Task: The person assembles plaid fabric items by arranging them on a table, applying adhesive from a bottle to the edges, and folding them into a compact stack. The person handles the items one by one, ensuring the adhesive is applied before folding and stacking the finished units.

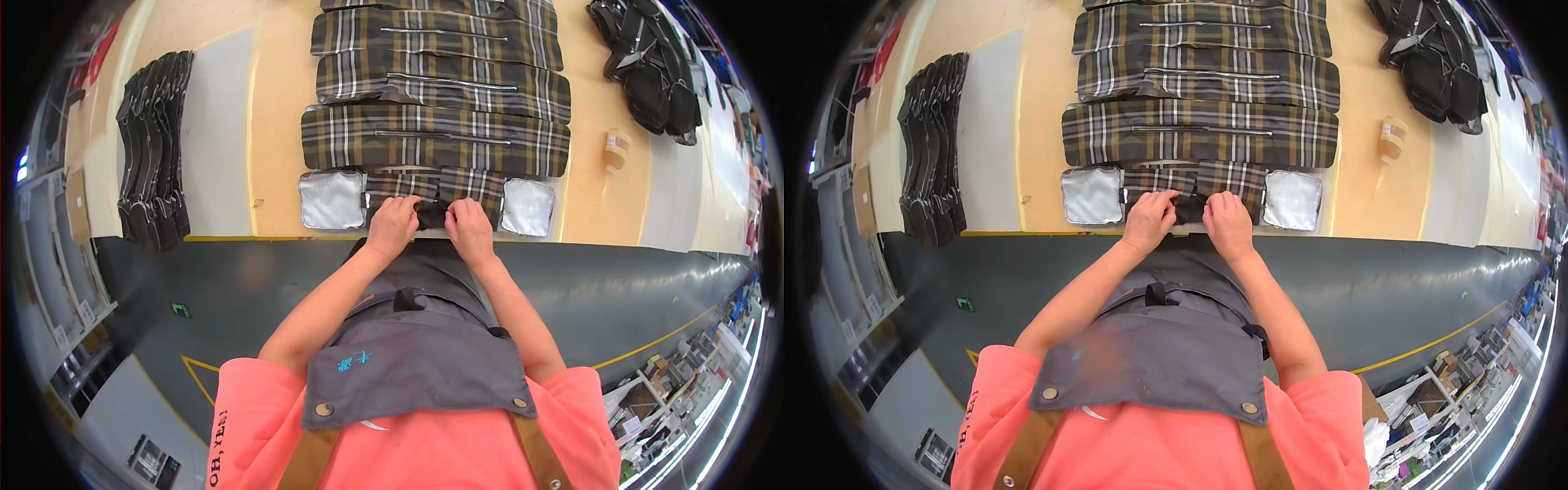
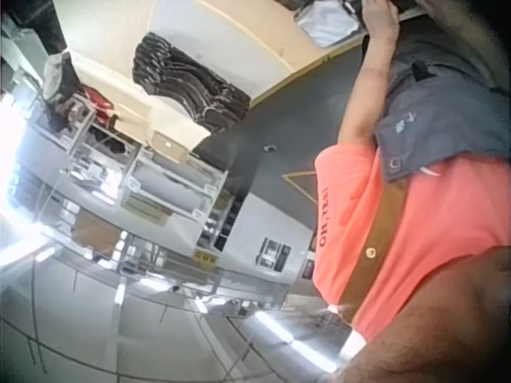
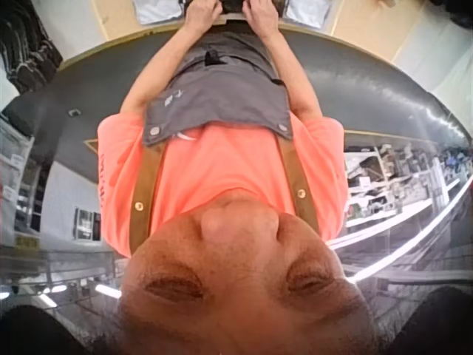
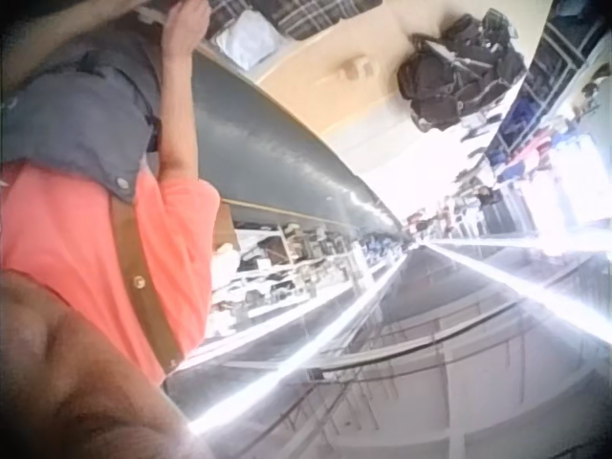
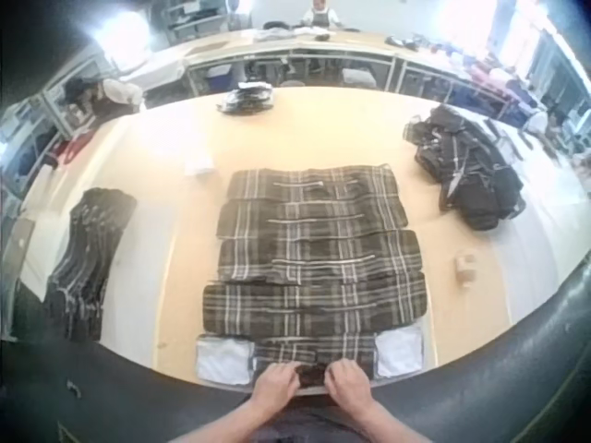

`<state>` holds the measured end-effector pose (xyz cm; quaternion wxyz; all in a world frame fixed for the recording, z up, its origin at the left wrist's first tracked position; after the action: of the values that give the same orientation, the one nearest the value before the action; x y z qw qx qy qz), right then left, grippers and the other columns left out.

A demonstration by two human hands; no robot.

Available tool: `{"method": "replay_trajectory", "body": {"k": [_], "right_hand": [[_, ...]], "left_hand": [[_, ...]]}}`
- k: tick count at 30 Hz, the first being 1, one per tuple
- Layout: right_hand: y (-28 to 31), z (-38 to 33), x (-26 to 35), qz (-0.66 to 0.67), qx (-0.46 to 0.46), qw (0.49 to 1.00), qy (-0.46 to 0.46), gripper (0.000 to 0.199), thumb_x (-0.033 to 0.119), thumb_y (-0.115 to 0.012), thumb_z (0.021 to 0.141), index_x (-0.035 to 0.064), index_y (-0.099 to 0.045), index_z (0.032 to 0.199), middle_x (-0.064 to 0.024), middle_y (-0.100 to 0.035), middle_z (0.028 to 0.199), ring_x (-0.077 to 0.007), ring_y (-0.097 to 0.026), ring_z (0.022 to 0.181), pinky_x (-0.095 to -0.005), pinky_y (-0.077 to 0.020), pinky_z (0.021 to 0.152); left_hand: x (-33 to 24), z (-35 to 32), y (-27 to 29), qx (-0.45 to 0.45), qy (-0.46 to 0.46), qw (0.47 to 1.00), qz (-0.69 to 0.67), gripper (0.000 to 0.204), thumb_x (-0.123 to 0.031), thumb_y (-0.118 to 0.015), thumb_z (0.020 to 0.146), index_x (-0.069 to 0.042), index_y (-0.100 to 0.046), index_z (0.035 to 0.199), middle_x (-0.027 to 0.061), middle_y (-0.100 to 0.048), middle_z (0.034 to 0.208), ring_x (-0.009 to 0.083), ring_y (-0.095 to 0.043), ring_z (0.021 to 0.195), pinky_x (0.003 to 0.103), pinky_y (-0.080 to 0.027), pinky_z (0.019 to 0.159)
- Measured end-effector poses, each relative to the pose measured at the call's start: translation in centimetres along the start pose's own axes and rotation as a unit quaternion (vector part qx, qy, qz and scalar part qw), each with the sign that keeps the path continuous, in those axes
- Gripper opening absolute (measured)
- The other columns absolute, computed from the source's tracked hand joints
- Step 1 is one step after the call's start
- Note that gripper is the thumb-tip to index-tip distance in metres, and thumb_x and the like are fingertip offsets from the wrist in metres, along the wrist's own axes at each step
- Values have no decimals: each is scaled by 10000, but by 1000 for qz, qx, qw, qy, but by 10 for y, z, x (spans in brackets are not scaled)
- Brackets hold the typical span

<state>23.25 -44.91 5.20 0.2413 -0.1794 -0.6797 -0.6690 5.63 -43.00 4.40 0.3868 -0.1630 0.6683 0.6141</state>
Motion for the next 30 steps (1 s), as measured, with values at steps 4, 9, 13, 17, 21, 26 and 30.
{"method": "replay_trajectory", "body": {"k": [4,9,13,17,21,26,30], "right_hand": [[56,-18,-36,201,-77,939,-269,119,169,-561,893,60,-572,940,-83,-612,904,-215,-586,815,-325,-471,713],[79,-58,-126,699,-258,553,-373,205,228,-573,905,81,-608,1043,-25,-652,906,-151,-611,816,-326,-501,674],[80,-37,-135,528,-220,716,-401,176,168,-672,887,49,-614,1003,-29,-639,934,-150,-602,837,-300,-484,681],[75,-63,-181,221,-234,856,-406,257,183,-662,884,-17,-571,1017,-79,-617,976,-188,-573,875,-291,-446,775],[98,-34,-109,-138,-255,925,-247,381,206,-656,862,24,-522,1170,-176,-520,1230,-334,-485,1114,-428,-394,925],[32,-3,-53,-255,-46,963,-77,666,451,-463,945,97,-288,1481,-85,-260,1549,-277,-228,1430,-539,-57,1148],[23,-10,-62,-222,-28,971,-88,684,470,-406,971,77,-227,1501,-88,-209,1567,-273,-149,1455,-539,19,1146]], "left_hand": [[6,-1,54,-27,120,987,-107,237,-62,-582,797,-29,-664,1018,109,-627,848,262,-609,839,330,-496,761],[96,-45,112,-158,414,666,-600,226,-140,-532,873,-64,-629,1062,17,-640,999,121,-585,929,289,-459,847],[97,-38,121,-144,406,721,-543,214,-144,-609,902,-55,-620,1096,29,-637,1062,101,-565,997,282,-458,849],[125,-44,116,-110,428,836,-327,295,-92,-680,862,-28,-592,1136,93,-617,1087,136,-568,977,312,-468,852],[64,-32,131,-213,181,954,111,482,-115,-725,792,-28,-527,1223,149,-521,1186,301,-507,1057,372,-429,933],[53,-19,60,25,42,962,270,699,-408,-555,906,-45,-309,1450,159,-277,1509,329,-220,1410,557,-127,1117],[60,-25,58,33,65,946,316,787,-470,-473,933,-40,-154,1509,144,-79,1588,300,-20,1472,586,61,1120]]}}
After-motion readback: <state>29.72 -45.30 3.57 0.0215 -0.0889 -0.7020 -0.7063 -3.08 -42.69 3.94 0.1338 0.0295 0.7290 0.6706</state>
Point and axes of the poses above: each hand's wrist, its own z-axis towards the middle knuckle, its own y-axis out of the back of the hand, x = y × z, the point moved 4 cm from there along z, towards the middle knuckle
